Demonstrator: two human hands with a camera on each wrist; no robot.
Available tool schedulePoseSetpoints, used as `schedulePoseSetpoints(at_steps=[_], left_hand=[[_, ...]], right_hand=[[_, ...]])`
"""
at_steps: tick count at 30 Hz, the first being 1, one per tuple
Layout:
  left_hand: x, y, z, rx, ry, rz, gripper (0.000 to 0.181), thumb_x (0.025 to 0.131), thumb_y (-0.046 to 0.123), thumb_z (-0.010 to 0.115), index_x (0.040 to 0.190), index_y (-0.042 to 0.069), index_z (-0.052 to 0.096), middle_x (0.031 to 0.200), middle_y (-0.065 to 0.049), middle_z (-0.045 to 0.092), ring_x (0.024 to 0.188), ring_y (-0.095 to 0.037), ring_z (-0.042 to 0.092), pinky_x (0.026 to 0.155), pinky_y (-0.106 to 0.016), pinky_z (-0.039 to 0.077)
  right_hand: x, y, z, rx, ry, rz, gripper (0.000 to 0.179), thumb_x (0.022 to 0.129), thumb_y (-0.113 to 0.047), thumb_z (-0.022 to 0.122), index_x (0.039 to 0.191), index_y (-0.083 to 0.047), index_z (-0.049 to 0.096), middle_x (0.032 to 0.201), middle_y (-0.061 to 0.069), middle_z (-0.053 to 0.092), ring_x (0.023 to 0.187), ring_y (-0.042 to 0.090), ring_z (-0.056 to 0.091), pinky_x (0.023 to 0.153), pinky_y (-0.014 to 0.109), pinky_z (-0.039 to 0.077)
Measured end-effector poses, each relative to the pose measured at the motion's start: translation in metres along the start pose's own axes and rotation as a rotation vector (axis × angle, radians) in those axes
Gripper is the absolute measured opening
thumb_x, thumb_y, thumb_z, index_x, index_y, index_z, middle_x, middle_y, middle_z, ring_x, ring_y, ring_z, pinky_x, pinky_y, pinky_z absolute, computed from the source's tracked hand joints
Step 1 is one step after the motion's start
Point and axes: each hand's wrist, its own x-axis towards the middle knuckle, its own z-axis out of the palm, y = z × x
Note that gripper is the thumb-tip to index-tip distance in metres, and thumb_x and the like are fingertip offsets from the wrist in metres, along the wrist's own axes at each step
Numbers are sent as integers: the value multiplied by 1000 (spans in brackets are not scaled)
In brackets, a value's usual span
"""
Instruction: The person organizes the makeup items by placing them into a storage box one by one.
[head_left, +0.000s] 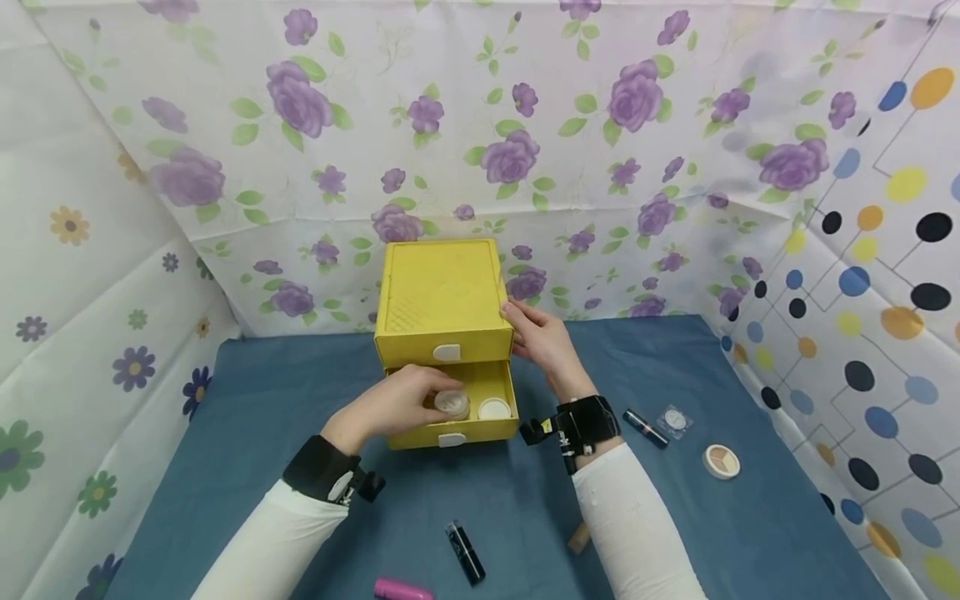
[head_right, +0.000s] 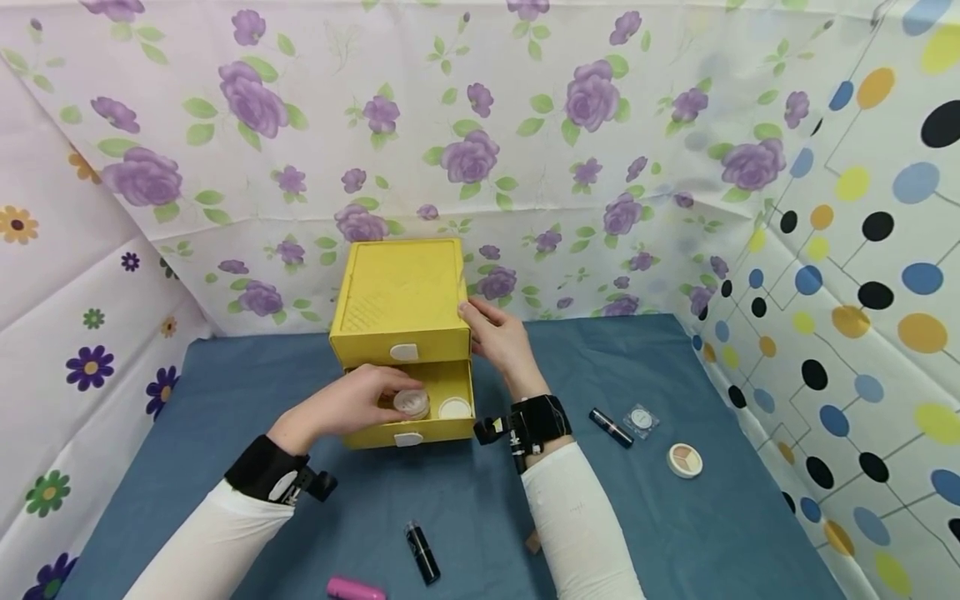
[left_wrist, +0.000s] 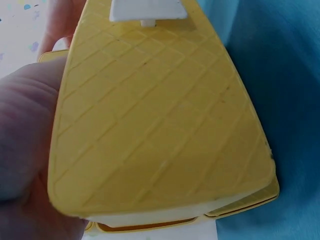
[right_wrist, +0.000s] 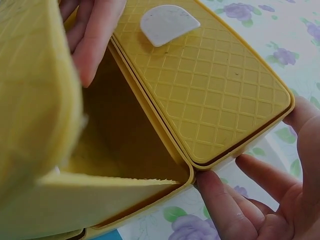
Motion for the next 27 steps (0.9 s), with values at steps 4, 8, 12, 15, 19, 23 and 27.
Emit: schedulePoseSetpoints(at_steps=[4,8,12,15,19,23,27], left_hand=[[4,-1,-1,-8,-14,25,42,97,17,83,137,7,75,123,-4,77,96,-11,71,82,-31,59],[10,-2,-3,9,-39,35,41,96,15,83,136,7,75,105,1,79,75,-5,62,69,-26,51],[14,-3,-3,19,-70,23,42,97,15,83,137,7,75,84,8,71,65,-5,53,62,-26,45],[16,-3,-2,26,-89,14,43,97,15,83,138,7,74,80,11,67,64,-6,52,62,-26,44],[17,-1,-1,26,-96,8,43,96,12,84,138,7,75,87,8,72,68,-7,55,64,-27,46],[18,-1,0,17,-104,0,42,95,6,82,137,8,75,96,4,76,71,-8,57,68,-28,48],[20,0,2,13,-121,-8,43,96,2,80,138,8,74,92,4,74,68,-8,56,65,-28,48]], right_hand=[[1,-2,0,-2,8,-4,76,91,-68,76,156,-32,58,152,4,61,122,21,71,104,43,57],[2,-3,0,1,14,-2,77,92,-67,75,157,-30,58,153,5,61,123,22,71,106,45,56],[1,-3,-1,4,16,-1,76,93,-66,75,158,-29,57,152,6,61,123,23,70,106,45,55],[0,-3,-1,1,10,-1,76,94,-66,74,158,-29,57,150,6,63,123,22,71,104,43,56],[1,-2,-1,0,4,-7,75,95,-65,74,158,-29,57,147,4,65,121,19,72,100,37,59],[1,-1,0,4,1,-12,75,95,-64,74,158,-28,57,148,4,64,120,20,72,99,36,59],[0,-1,0,4,8,-6,74,95,-64,74,158,-28,57,149,5,64,120,20,72,99,36,59]])
